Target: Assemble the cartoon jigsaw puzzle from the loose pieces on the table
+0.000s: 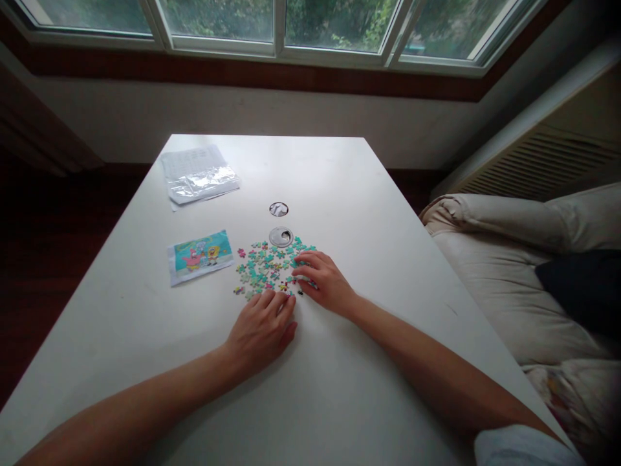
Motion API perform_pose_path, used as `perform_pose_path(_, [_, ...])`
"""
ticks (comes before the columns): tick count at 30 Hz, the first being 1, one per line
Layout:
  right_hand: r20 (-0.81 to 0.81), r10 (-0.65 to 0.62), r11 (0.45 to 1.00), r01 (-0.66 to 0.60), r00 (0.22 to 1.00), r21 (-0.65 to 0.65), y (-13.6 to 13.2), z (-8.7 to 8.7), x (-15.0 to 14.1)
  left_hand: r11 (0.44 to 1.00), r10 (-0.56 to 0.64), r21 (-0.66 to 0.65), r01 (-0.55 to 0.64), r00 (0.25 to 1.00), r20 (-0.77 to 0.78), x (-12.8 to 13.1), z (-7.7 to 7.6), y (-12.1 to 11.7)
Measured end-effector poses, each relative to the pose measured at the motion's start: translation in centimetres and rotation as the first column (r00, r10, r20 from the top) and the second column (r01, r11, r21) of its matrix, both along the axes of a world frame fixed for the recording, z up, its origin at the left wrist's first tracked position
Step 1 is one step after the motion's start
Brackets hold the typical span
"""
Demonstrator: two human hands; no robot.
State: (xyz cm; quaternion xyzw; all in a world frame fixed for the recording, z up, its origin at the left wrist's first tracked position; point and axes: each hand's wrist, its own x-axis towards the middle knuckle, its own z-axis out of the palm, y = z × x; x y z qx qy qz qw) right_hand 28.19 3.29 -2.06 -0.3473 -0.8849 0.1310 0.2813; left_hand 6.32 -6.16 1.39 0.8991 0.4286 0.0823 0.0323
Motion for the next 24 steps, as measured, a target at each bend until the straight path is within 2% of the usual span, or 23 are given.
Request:
perform_pose_path(12, [0.011,-0.038,0.999,0.038,0.999,-0.013,-0.1,0.2,-0.2,0.999,-0.037,0.021,0.038,0.999,-0.033,0.1,0.0,0.3])
perform_pose_path(19, [0.013,-0.056,0.998,0.056,0.998,0.016,-0.2,0.5,-0.4,0.994,-0.055,0.096,0.054,0.998,0.011,0.2,0.2,-0.5])
perform_pose_path(24, [0.04,-0.046,0.999,0.046,0.998,0.019,-0.3,0.9,-0.7,0.989,-0.069,0.127,0.074,0.997,-0.038,0.3,0.0,-0.9])
